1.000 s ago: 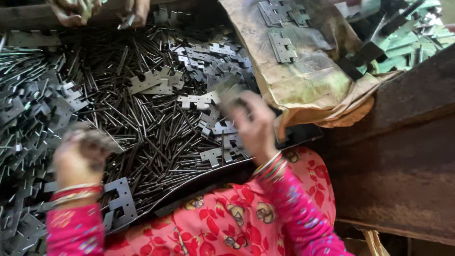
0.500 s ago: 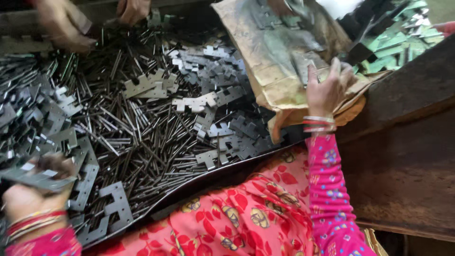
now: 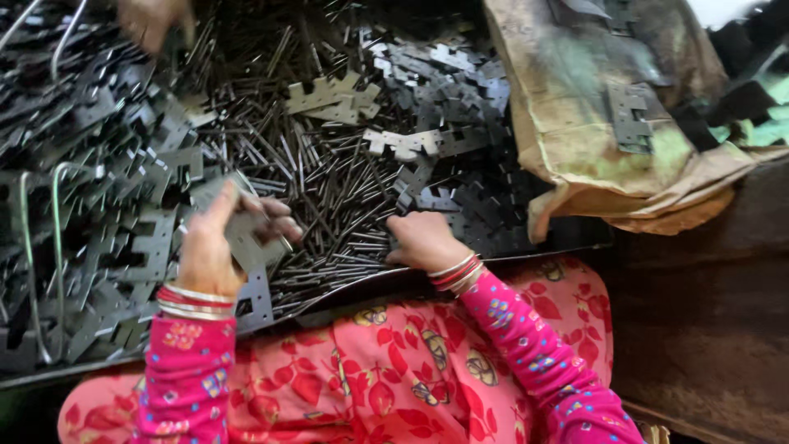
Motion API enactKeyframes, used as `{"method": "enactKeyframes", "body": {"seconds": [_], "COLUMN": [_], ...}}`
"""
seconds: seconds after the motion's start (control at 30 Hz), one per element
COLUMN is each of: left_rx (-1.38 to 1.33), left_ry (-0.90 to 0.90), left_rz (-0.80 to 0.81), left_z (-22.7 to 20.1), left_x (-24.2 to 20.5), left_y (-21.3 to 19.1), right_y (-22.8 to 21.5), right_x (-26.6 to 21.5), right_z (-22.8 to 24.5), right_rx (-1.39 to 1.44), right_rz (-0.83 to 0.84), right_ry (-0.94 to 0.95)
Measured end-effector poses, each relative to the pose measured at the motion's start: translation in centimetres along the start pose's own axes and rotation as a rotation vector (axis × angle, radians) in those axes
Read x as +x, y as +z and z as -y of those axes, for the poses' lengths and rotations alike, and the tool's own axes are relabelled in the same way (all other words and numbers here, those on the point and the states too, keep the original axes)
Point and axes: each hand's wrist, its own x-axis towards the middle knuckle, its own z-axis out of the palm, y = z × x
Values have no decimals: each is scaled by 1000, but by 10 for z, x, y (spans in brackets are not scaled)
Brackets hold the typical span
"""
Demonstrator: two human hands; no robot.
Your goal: The person sits on the floor and repeatedly picks up metal plates and pins from a large bin. They insert the pins into the plates to form hinge-like assemblies and place the completed units into a cloth bag. Another person works nearby, also handling the same parts.
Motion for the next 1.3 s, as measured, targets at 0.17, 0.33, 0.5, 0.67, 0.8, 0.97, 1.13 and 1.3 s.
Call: {"method": "enactKeyframes", "body": {"seconds": [0.17, 0.33, 0.5, 0.67, 0.8, 0.97, 1.13, 1.3], "left_rx": [942, 1866, 1850, 1435, 665, -171, -171, -175], "left_ry": [195, 284, 513, 237, 362, 79, -136, -242], "left_rz": [-52, 257, 264, 178, 158, 60, 178, 320], "left_z": [20, 91, 87, 34, 4, 19, 51, 56], "left_x": [19, 33, 31, 10, 9, 25, 27, 20], "left_y": [5, 16, 23, 20, 3, -9, 4, 17], "right_y": [-21, -32, -25, -14, -15, -13, -15, -52], "right_x": [-9, -25, -30, -34, -33, -28, -11, -25], "right_z": [-15, -25, -24, -20, -17, 13, 62, 79], "right_rx": [152, 1297, 1031, 827, 1442, 1521, 1493, 1060], "right_rz": [-170, -388, -531, -459, -494, -603, -717, -581], "right_ry": [-87, 112, -15, 220, 17, 24, 35, -74]}}
